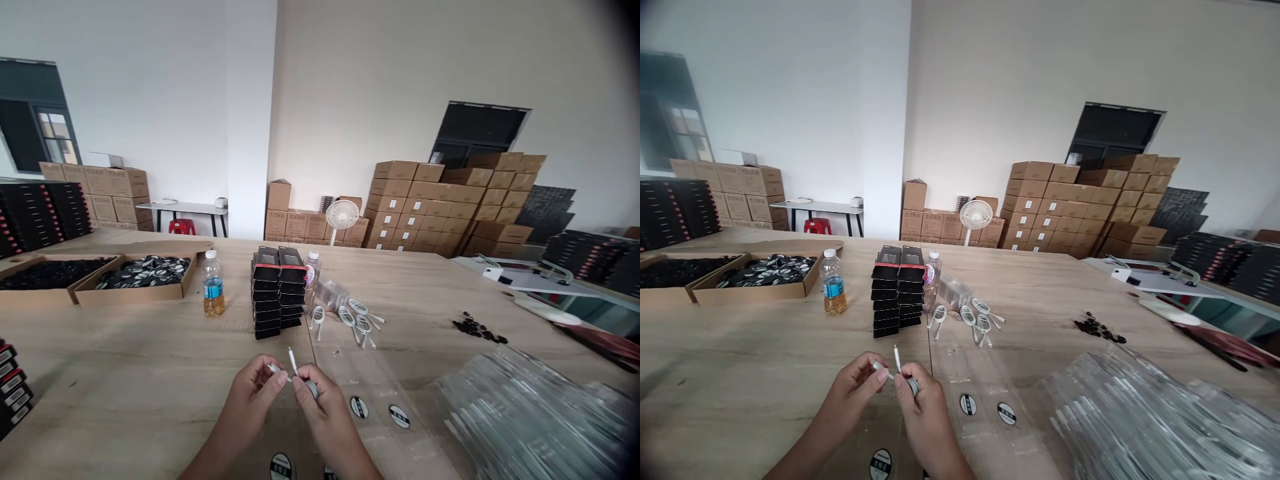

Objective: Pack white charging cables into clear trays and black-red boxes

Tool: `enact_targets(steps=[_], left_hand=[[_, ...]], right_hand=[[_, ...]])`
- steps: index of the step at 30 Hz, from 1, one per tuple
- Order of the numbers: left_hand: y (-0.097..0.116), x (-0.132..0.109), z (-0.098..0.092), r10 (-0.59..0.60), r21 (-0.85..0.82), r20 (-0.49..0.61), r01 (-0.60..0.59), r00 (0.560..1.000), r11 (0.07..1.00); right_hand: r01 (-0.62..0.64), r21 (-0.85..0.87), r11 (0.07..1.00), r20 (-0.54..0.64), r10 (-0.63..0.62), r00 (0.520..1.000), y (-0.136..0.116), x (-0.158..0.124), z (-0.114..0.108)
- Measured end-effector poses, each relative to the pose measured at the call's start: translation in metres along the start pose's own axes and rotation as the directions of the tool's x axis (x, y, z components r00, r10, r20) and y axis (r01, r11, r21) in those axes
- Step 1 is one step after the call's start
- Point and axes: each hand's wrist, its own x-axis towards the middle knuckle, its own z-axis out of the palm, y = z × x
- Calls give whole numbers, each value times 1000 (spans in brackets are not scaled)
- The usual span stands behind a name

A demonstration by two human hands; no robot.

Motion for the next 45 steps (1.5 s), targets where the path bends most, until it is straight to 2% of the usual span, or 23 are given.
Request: enact_targets(steps=[2,5,8,10,13,18,22,24,27,29,32,34,37,40,42,44,45], left_hand=[[0,4,-9,-20,-26,-4,20,1000,999],[1,6,-19,-34,15,-34,34,999,999],[5,2,-12,-20,46,-23,21,1000,999],[8,-3,-2,-4,-14,30,4,1000,1000],[11,-7,9,-8,-137,74,18,997,990],[9,-5,6,-23,-136,-30,19,999,990],[7,-3,4,-26,-119,-74,17,997,993],[8,-2,2,-26,-101,-52,21,998,995],[11,1,-10,-20,70,-12,21,1000,997],[11,1,-22,-43,324,-34,52,998,945],[5,-3,-36,-149,622,-25,132,989,771],[-2,-8,-39,-202,678,35,125,979,724],[-8,-12,-34,-181,735,62,78,982,674],[-5,-8,-28,-172,827,-15,109,985,551],[-1,-2,-27,-179,849,-80,161,981,503],[3,4,-28,-173,830,-130,203,976,520],[3,6,-28,-165,795,-146,215,976,567]], right_hand=[[-27,21,999,11,26,1000,3,0,3],[-126,112,986,-33,131,991,11,5,-1],[-168,210,963,-35,179,983,12,7,-3],[-201,278,939,61,191,980,8,5,-1],[-323,358,876,248,244,938,-3,-1,3],[-414,445,794,360,265,894,-11,-6,4],[-409,524,747,357,244,902,-9,-6,5],[-414,526,743,344,259,903,-6,-5,5],[-411,516,752,253,325,911,-1,-3,4],[-382,501,777,170,345,923,4,0,1],[-333,440,834,86,330,940,11,5,-4],[-317,392,864,52,323,945,16,7,-6],[-277,272,922,5,287,958,23,9,-7],[-214,62,975,-31,216,976,25,9,-6],[-175,-90,980,-43,172,984,23,8,-5],[-129,-209,969,-47,122,991,17,6,-2],[-116,-253,961,-40,109,993,14,5,-1]])
